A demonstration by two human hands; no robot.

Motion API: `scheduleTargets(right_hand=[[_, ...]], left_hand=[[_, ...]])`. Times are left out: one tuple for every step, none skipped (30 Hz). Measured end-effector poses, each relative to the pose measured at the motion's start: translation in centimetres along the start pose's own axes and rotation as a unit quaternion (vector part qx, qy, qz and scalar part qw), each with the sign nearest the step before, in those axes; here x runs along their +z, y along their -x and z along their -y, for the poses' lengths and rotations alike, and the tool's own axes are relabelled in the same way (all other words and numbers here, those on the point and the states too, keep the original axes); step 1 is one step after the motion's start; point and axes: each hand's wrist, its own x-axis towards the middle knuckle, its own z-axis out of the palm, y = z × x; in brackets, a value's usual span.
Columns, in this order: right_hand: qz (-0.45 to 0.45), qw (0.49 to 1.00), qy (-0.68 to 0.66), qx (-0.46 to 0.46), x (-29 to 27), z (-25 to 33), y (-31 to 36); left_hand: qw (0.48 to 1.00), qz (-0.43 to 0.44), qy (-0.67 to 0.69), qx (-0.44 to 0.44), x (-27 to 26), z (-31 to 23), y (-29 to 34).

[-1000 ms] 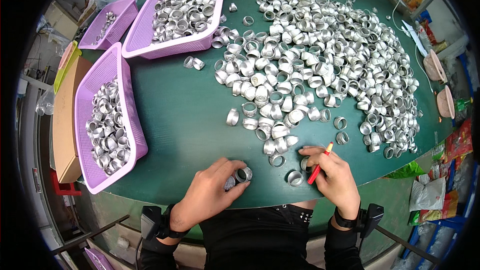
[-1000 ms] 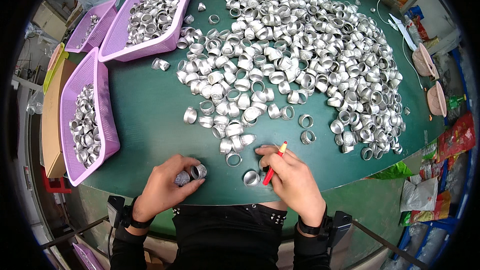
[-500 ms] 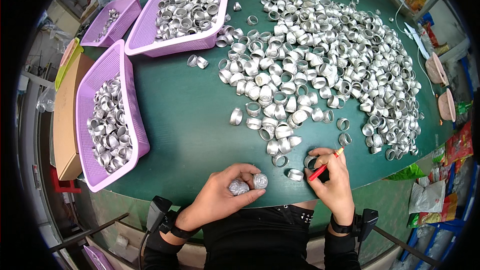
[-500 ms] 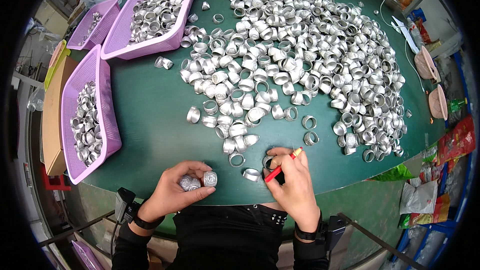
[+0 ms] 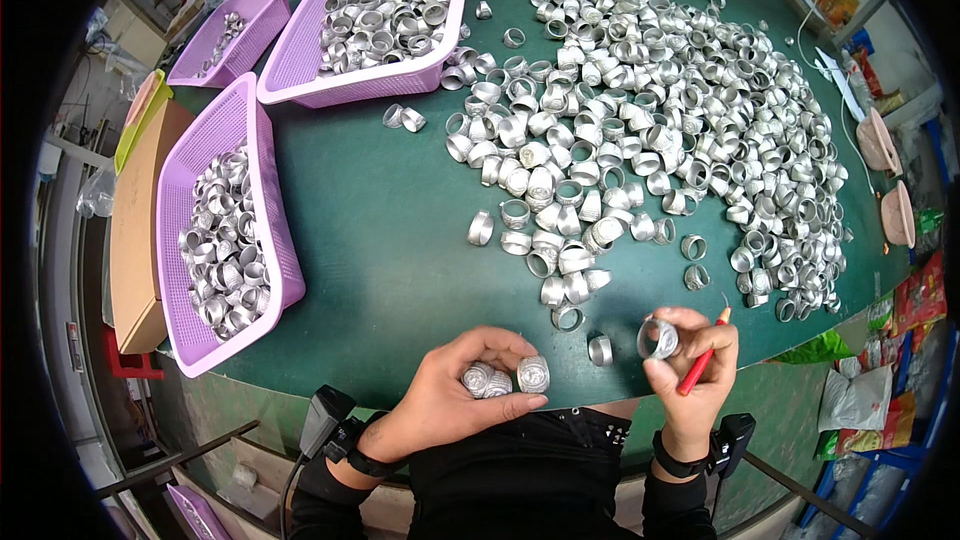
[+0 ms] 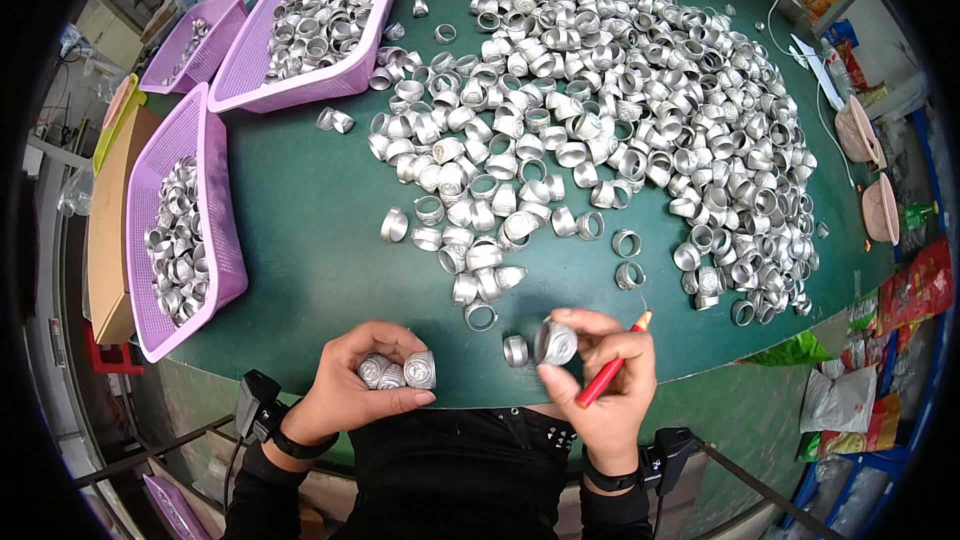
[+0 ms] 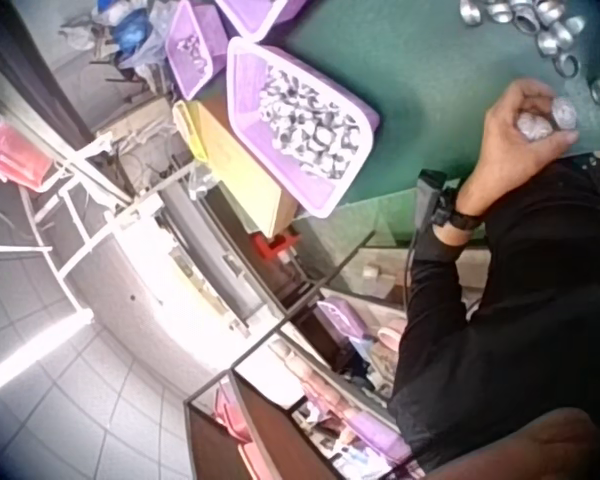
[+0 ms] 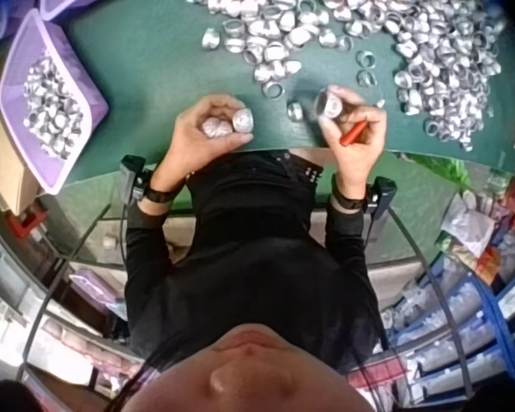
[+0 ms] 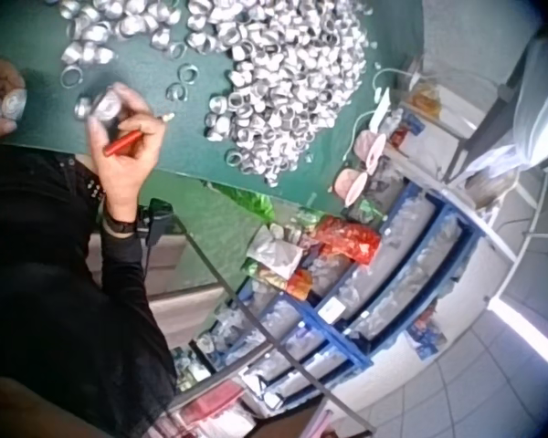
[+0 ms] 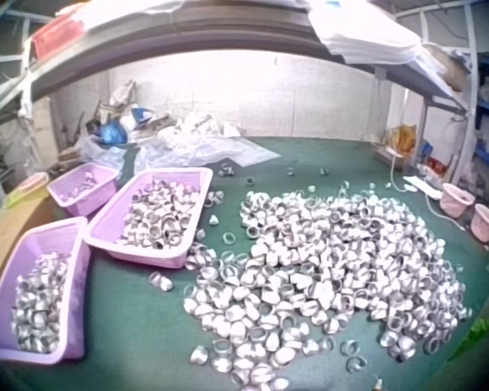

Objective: The recorder is picking up small metal ring components, marking them with a red pen, and sorting them between a pile and pink bins.

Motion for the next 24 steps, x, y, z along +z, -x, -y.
scheduleTargets(right_hand=[[0.031, 0.999, -0.012, 0.000, 0.6, 0.3, 0.3], [0.063, 0.998, -0.023, 0.000, 1.3, 0.6, 0.6], [0.085, 0.996, -0.021, -0.007, 1.9, 0.8, 0.8], [0.109, 0.994, -0.019, -0.013, 2.6, 0.8, 0.9], [0.129, 0.991, -0.018, -0.023, 3.0, 0.9, 0.9], [0.135, 0.990, 0.006, -0.034, 3.3, 0.9, 0.9], [0.139, 0.990, 0.018, -0.036, 3.5, 1.0, 0.8], [0.142, 0.989, 0.030, -0.038, 3.6, 1.1, 0.8], [0.143, 0.989, 0.029, -0.038, 3.7, 1.0, 0.8], [0.140, 0.989, 0.025, -0.035, 3.7, 1.1, 0.8], [0.138, 0.990, 0.021, -0.031, 3.7, 1.1, 0.7], [0.138, 0.990, 0.021, -0.031, 3.7, 1.0, 0.8], [0.120, 0.993, -0.021, -0.001, 3.6, 0.7, 1.1], [0.100, 0.992, -0.064, 0.029, 3.5, 0.5, 1.3], [0.095, 0.987, -0.115, 0.053, 3.5, 0.3, 1.4], [0.096, 0.987, -0.115, 0.053, 3.6, 0.3, 1.5], [0.075, 0.977, -0.177, 0.089, 3.9, 0.3, 1.5], [0.053, 0.962, -0.238, 0.124, 4.0, 0.3, 1.6], [0.053, 0.962, -0.238, 0.124, 4.1, 0.3, 1.7], [0.048, 0.965, -0.229, 0.123, 4.1, 0.3, 1.7], [0.044, 0.967, -0.219, 0.121, 4.1, 0.3, 1.8], [0.039, 0.970, -0.209, 0.119, 4.1, 0.3, 1.8], [0.039, 0.970, -0.209, 0.119, 4.0, 0.5, 1.8], [0.043, 0.977, -0.174, 0.118, 3.9, 0.7, 1.8]], left_hand=[[0.999, 0.000, 0.022, 0.033, 0.2, -0.1, 0.0], [0.997, -0.001, 0.045, 0.066, 0.3, -0.3, 0.0], [0.997, 0.001, 0.045, 0.067, 0.5, -0.5, -0.1], [0.995, 0.002, 0.054, 0.086, 0.6, -0.6, -0.1], [0.992, 0.004, 0.062, 0.106, 0.7, -0.7, -0.1], [0.992, 0.005, 0.062, 0.106, 0.6, -0.7, -0.1], [0.992, 0.016, 0.054, 0.117, 0.5, -0.5, -0.1], [0.990, 0.027, 0.046, 0.127, 0.4, -0.5, -0.1], [0.990, 0.026, 0.046, 0.127, 0.4, -0.4, -0.1], [0.990, 0.027, 0.054, 0.131, 0.5, -0.4, -0.1], [0.989, 0.027, 0.062, 0.134, 0.5, -0.4, -0.1], [0.989, 0.026, 0.063, 0.134, 0.4, -0.5, 0.0], [0.986, 0.048, 0.148, 0.060, 0.3, -0.7, 0.1], [0.970, 0.068, 0.231, -0.016, 0.3, -0.9, 0.1], [0.970, 0.069, 0.232, -0.016, 0.3, -1.0, 0.1], [0.951, 0.068, 0.293, -0.076, 0.3, -1.2, 0.0], [0.924, 0.067, 0.352, -0.135, 0.4, -1.4, -0.1], [0.924, 0.067, 0.352, -0.135, 0.6, -1.6, -0.1], [0.918, 0.052, 0.369, -0.138, 0.8, -1.7, -0.2], [0.911, 0.037, 0.385, -0.141, 1.0, -1.9, -0.2], [0.911, 0.037, 0.385, -0.141, 1.0, -2.0, -0.1], [0.935, 0.019, 0.326, -0.135, 1.0, -2.3, 0.0], [0.956, 0.001, 0.266, -0.127, 1.0, -2.5, 0.1], [0.956, 0.001, 0.266, -0.128, 1.1, -2.2, 0.2]])
